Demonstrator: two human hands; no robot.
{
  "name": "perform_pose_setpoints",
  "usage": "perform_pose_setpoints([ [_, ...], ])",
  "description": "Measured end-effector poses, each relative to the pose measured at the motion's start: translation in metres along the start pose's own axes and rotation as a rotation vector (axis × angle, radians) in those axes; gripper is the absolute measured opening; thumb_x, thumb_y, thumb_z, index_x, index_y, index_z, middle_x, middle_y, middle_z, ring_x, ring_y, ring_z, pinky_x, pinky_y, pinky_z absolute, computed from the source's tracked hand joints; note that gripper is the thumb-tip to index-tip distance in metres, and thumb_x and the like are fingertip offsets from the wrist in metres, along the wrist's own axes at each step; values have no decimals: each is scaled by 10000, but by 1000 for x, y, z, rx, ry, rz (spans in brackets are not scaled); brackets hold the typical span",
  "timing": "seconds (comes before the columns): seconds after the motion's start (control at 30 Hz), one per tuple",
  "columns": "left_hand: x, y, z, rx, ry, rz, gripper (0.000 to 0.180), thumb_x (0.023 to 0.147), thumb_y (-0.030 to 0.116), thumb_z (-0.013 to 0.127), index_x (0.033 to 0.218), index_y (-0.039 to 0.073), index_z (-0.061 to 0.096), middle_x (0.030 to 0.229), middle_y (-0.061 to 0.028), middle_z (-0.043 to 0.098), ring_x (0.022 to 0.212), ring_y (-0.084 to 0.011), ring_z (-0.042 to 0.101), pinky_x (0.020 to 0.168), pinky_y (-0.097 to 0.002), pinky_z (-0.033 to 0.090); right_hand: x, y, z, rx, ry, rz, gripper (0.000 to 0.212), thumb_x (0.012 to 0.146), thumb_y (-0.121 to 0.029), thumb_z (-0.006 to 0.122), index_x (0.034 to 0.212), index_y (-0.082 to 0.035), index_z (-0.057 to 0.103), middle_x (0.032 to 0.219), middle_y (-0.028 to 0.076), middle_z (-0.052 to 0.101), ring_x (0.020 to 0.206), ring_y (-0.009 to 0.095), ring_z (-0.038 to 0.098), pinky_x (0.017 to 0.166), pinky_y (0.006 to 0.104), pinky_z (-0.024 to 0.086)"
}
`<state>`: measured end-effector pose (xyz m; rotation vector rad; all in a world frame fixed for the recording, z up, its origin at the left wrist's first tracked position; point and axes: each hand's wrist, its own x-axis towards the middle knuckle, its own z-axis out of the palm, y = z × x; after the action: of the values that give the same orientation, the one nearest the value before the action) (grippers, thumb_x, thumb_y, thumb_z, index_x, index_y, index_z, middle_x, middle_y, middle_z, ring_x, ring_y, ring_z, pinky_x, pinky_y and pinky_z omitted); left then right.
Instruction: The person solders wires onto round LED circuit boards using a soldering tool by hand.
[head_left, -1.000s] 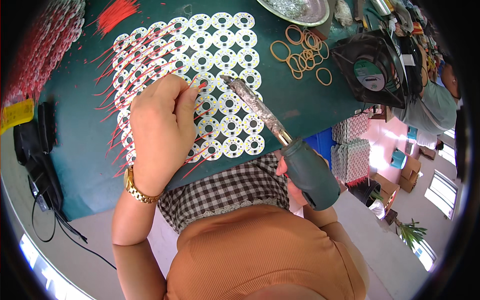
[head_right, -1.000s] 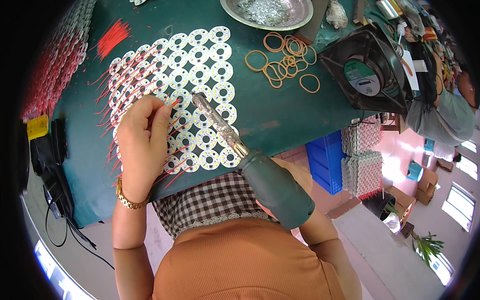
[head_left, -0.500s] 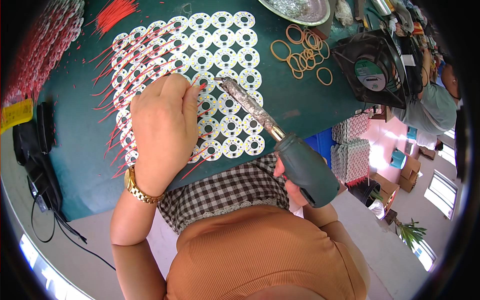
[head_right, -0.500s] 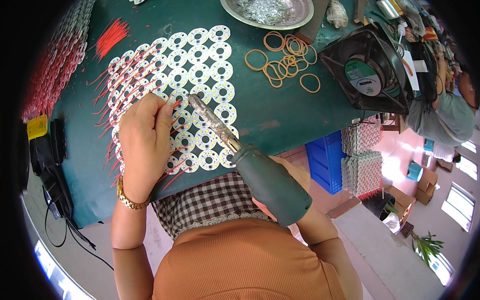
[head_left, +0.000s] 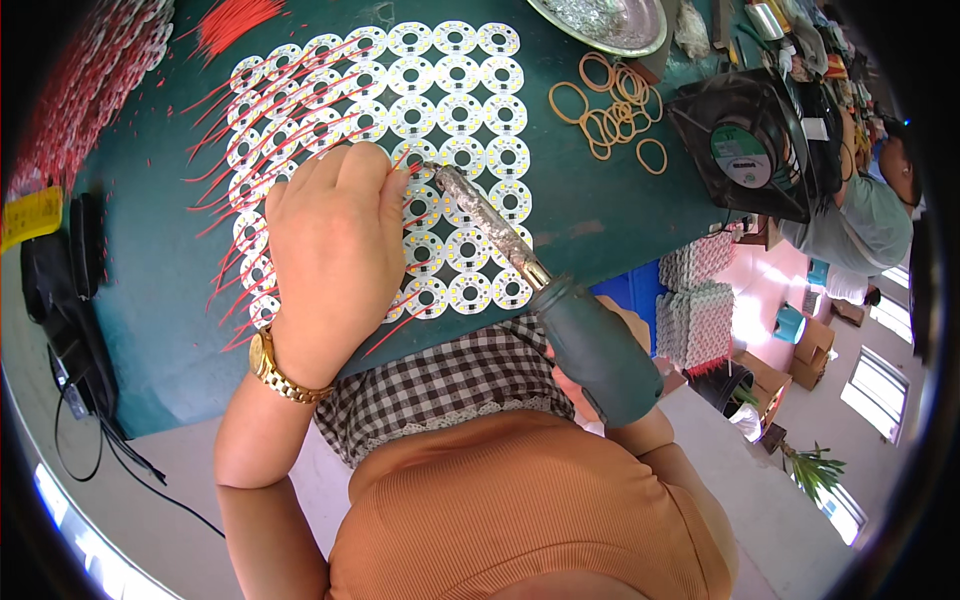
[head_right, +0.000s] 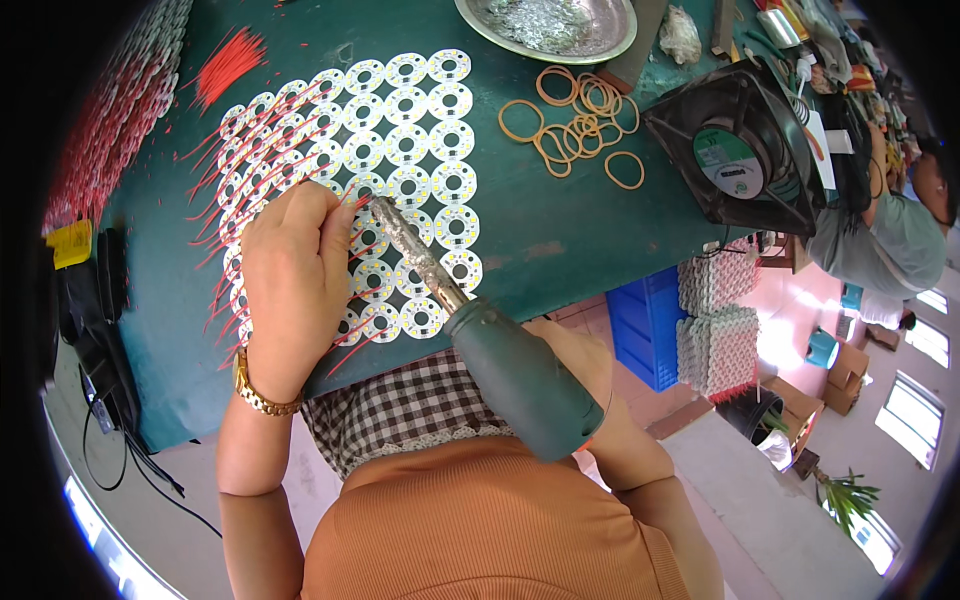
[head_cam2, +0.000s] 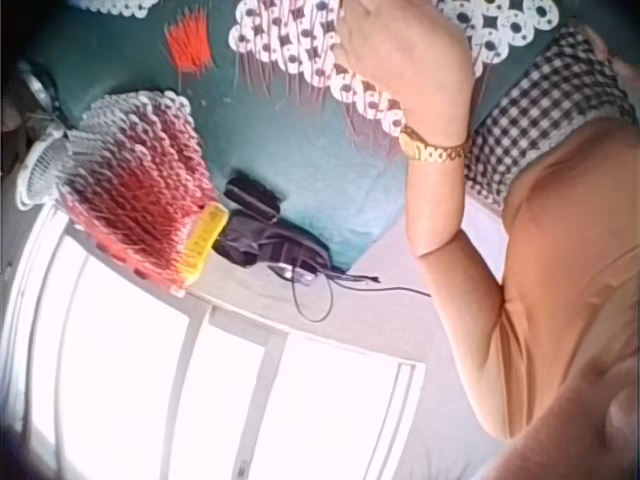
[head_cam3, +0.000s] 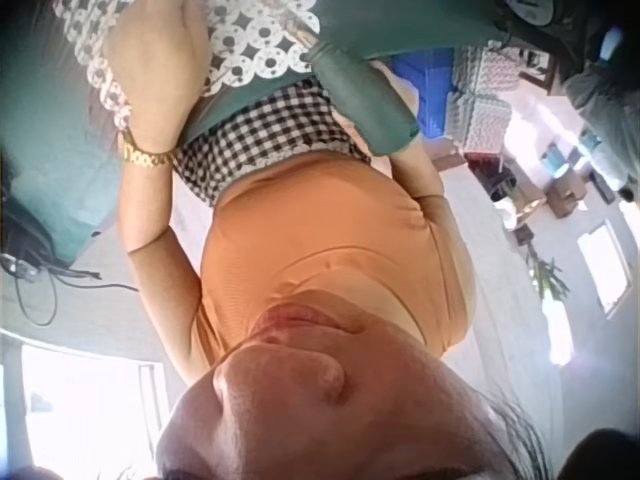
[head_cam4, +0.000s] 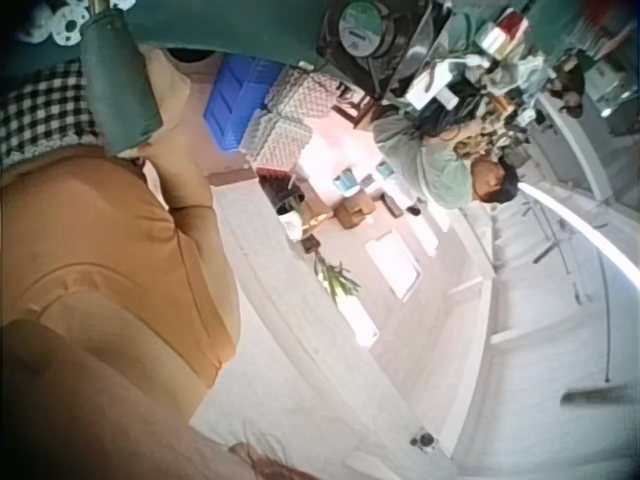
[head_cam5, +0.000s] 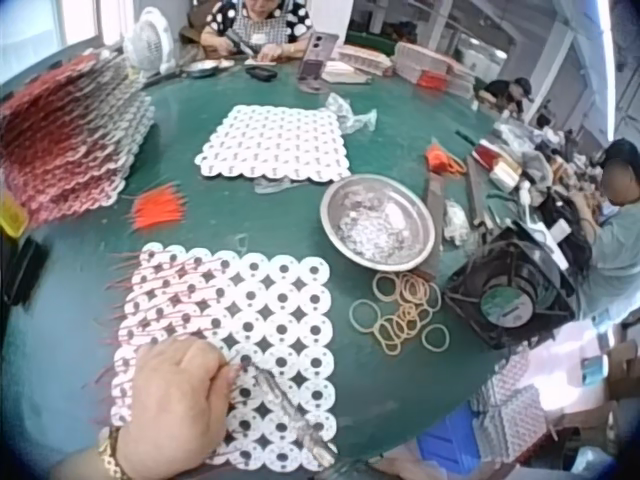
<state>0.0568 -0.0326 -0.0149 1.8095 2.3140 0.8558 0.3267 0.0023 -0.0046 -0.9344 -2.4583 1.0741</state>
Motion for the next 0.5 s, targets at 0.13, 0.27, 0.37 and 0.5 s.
perform_pose_setpoints([
  [0.13, -1, 1, 0, 6, -4, -10, 125, 857, 139, 665, 835, 83, 557, 770, -85, 595, 719, -280, 569, 637, -411, 370, 3, -3, -2, -41, -47, 37, 239, 724, -177, 739, 876, -34, 622, 742, 102, 647, 601, 256, 642, 544, 324, 496],
  [0.27, -1, 1, 0, 18, 19, 13, 129, 847, 139, 674, 834, 87, 557, 774, -81, 593, 714, -279, 565, 643, -410, 377, -1, -4, -1, 5, -30, 38, 290, 713, -197, 747, 922, -23, 647, 772, 98, 657, 609, 259, 644, 554, 313, 502],
  [0.37, -2, 2, 1, 36, 24, 10, 139, 842, 144, 680, 826, 88, 554, 771, -76, 592, 711, -275, 565, 644, -410, 379, -16, 5, 6, 198, 20, 245, 412, 677, -193, 770, 1037, -25, 662, 815, 86, 668, 644, 257, 651, 590, 309, 515],
  [0.5, -2, 2, -1, 41, 16, 0, 156, 843, 154, 681, 811, 88, 544, 755, -71, 587, 708, -269, 566, 639, -411, 379, -18, 0, -1, 126, 1, 183, 492, 762, -244, 740, 1181, -27, 603, 867, 58, 621, 737, 196, 616, 670, 307, 510],
])
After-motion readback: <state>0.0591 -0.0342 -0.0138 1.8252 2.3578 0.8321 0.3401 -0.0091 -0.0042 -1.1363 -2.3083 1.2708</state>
